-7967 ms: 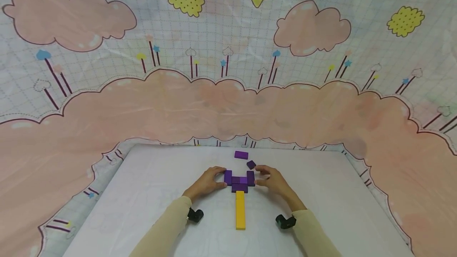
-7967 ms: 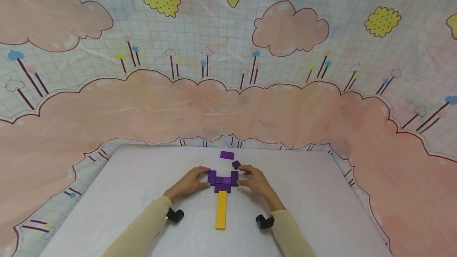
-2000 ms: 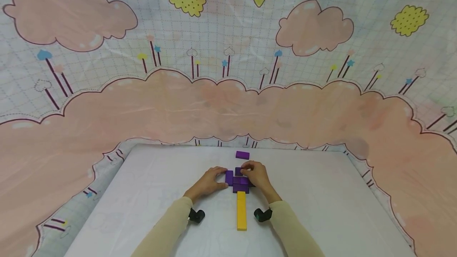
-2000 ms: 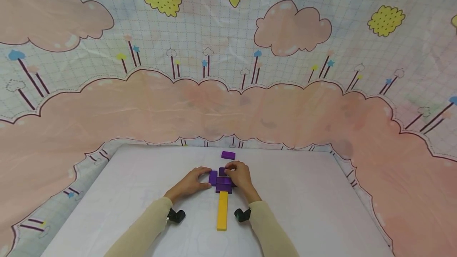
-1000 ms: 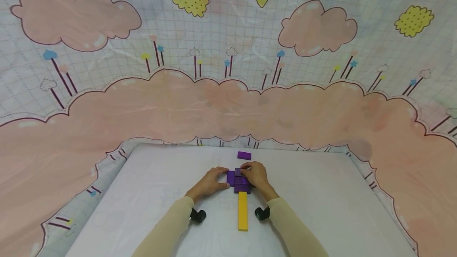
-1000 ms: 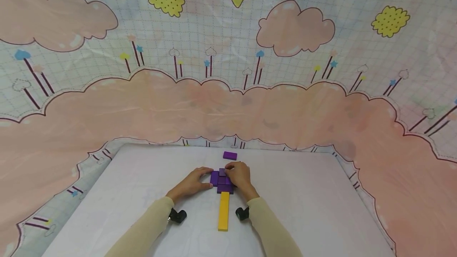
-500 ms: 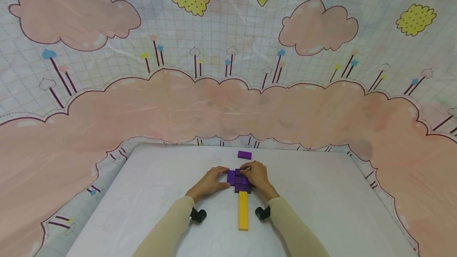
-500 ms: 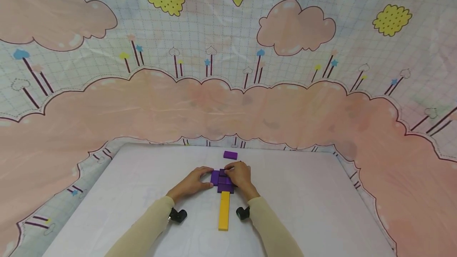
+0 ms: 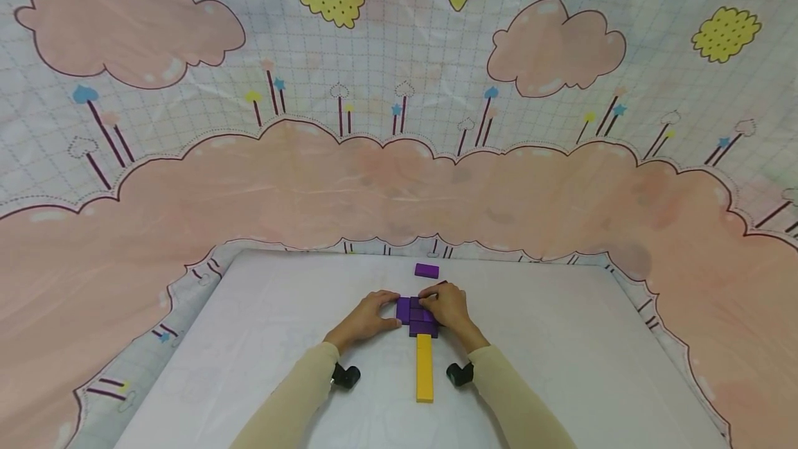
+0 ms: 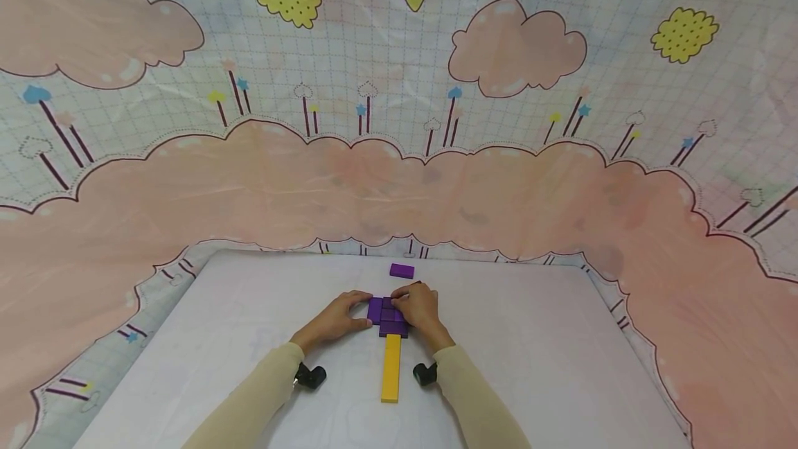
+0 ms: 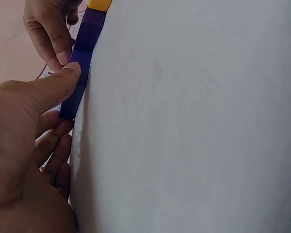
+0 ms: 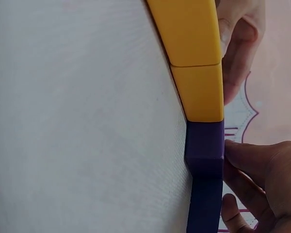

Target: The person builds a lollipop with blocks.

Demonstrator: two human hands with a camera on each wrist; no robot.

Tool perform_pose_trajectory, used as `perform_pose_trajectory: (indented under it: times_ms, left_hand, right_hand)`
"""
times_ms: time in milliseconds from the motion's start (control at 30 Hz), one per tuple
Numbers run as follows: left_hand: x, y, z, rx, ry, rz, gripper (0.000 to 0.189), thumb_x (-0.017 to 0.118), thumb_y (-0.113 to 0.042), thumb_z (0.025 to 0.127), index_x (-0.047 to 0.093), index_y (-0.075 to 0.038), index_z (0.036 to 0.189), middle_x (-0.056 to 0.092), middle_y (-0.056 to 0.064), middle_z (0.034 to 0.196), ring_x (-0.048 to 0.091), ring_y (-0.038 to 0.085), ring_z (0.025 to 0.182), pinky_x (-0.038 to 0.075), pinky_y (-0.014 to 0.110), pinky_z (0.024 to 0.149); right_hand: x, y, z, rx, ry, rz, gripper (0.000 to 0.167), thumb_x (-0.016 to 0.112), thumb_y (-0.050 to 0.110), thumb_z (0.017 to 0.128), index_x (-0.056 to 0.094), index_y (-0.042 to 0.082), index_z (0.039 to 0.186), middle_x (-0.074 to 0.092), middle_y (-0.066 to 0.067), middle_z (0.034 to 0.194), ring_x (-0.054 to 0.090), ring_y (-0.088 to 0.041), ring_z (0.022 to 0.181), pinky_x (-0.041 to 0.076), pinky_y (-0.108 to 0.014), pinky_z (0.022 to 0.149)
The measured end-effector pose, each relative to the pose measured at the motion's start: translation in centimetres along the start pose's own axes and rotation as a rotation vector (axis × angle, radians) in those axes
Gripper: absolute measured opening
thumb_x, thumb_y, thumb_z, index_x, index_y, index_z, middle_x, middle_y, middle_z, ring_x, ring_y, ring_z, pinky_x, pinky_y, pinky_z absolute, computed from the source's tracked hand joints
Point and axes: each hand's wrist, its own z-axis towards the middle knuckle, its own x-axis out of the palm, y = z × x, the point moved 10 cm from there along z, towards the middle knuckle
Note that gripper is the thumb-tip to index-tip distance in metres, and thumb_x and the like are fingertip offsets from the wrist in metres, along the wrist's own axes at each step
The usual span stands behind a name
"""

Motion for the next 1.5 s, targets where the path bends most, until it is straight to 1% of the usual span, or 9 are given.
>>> perform_pose_trajectory:
  times_ms: [300,500,733,867,967,1033,1233,1333,1500]
  left_hand:
    - [-0.1,-0.4,0.0,0.014,0.002,0.007,0.060,0.074,-0.030,0.088,0.054,-0.010,0.140,0.052,0.010,0.145,0.041,0.034,0.140,0.032,0.054,0.118]
    - [0.0,-0.4,0.0,0.017,0.003,0.011,0.060,0.074,-0.030,0.088,0.053,-0.011,0.140,0.052,0.010,0.145,0.041,0.035,0.140,0.032,0.055,0.118]
    - [0.2,-0.1,0.1,0.026,0.001,0.021,0.060,0.074,-0.031,0.087,0.054,-0.011,0.140,0.053,0.010,0.145,0.042,0.035,0.139,0.033,0.055,0.117]
    - [0.4,0.2,0.1,0.014,0.003,0.025,0.060,0.074,-0.032,0.087,0.054,-0.012,0.140,0.052,0.010,0.145,0.041,0.035,0.140,0.033,0.055,0.117]
    - [0.3,0.3,0.1,0.011,0.001,0.026,0.060,0.074,-0.032,0.087,0.054,-0.012,0.140,0.052,0.010,0.146,0.041,0.035,0.139,0.032,0.055,0.117]
    - [0.3,0.3,0.2,0.016,-0.003,0.032,0.060,0.074,-0.032,0.087,0.054,-0.012,0.140,0.052,0.010,0.145,0.042,0.035,0.139,0.033,0.055,0.117]
    - [0.3,0.3,0.2,0.011,-0.011,0.032,0.060,0.074,-0.031,0.087,0.054,-0.012,0.140,0.052,0.010,0.145,0.041,0.035,0.140,0.032,0.054,0.118]
    - [0.3,0.3,0.1,0.006,-0.014,0.021,0.060,0.075,-0.030,0.087,0.054,-0.011,0.140,0.052,0.011,0.145,0.041,0.035,0.140,0.032,0.055,0.118]
    - [0.4,0.4,0.0,-0.014,-0.011,0.014,0.060,0.074,-0.031,0.087,0.053,-0.012,0.140,0.051,0.010,0.146,0.040,0.035,0.141,0.032,0.055,0.118]
  right_hand:
    - [-0.2,0.1,0.0,-0.014,-0.002,-0.009,0.010,0.075,0.021,0.086,0.081,0.019,0.094,0.077,-0.002,0.092,0.064,-0.022,0.086,0.038,-0.041,0.081]
    - [-0.2,-0.1,-0.1,-0.011,0.000,-0.010,0.011,0.075,0.021,0.086,0.080,0.019,0.095,0.076,-0.001,0.091,0.062,-0.019,0.082,0.038,-0.042,0.080]
    - [-0.9,-0.2,-0.4,-0.009,-0.008,0.059,0.015,0.074,0.020,0.087,0.078,0.016,0.100,0.077,-0.002,0.096,0.064,-0.020,0.086,0.038,-0.046,0.086]
    - [-1.7,-0.6,-0.5,0.011,-0.021,0.097,0.017,0.072,0.020,0.089,0.077,0.016,0.104,0.076,-0.002,0.098,0.064,-0.020,0.088,0.048,-0.045,0.092]
    - [-2.4,-0.9,-0.4,0.024,-0.043,0.121,0.017,0.071,0.021,0.090,0.076,0.016,0.106,0.075,-0.003,0.098,0.065,-0.019,0.088,0.057,-0.043,0.087]
    - [-3.0,-1.0,-0.3,0.025,-0.060,0.134,0.018,0.072,0.021,0.089,0.076,0.016,0.106,0.075,-0.003,0.097,0.067,-0.019,0.088,0.058,-0.041,0.085]
    - [-4.7,-1.2,-0.3,0.002,-0.100,0.161,0.018,0.073,0.018,0.088,0.076,0.012,0.105,0.076,-0.003,0.096,0.064,-0.022,0.091,0.054,-0.037,0.080]
    - [-5.1,-1.5,-0.3,-0.010,-0.109,0.164,0.018,0.072,0.017,0.088,0.075,0.011,0.105,0.076,-0.004,0.099,0.063,-0.024,0.095,0.052,-0.040,0.082]
    - [-5.5,-2.2,-0.3,0.004,-0.109,0.182,0.020,0.071,0.017,0.089,0.075,0.011,0.108,0.075,-0.006,0.104,0.063,-0.026,0.099,0.052,-0.043,0.088]
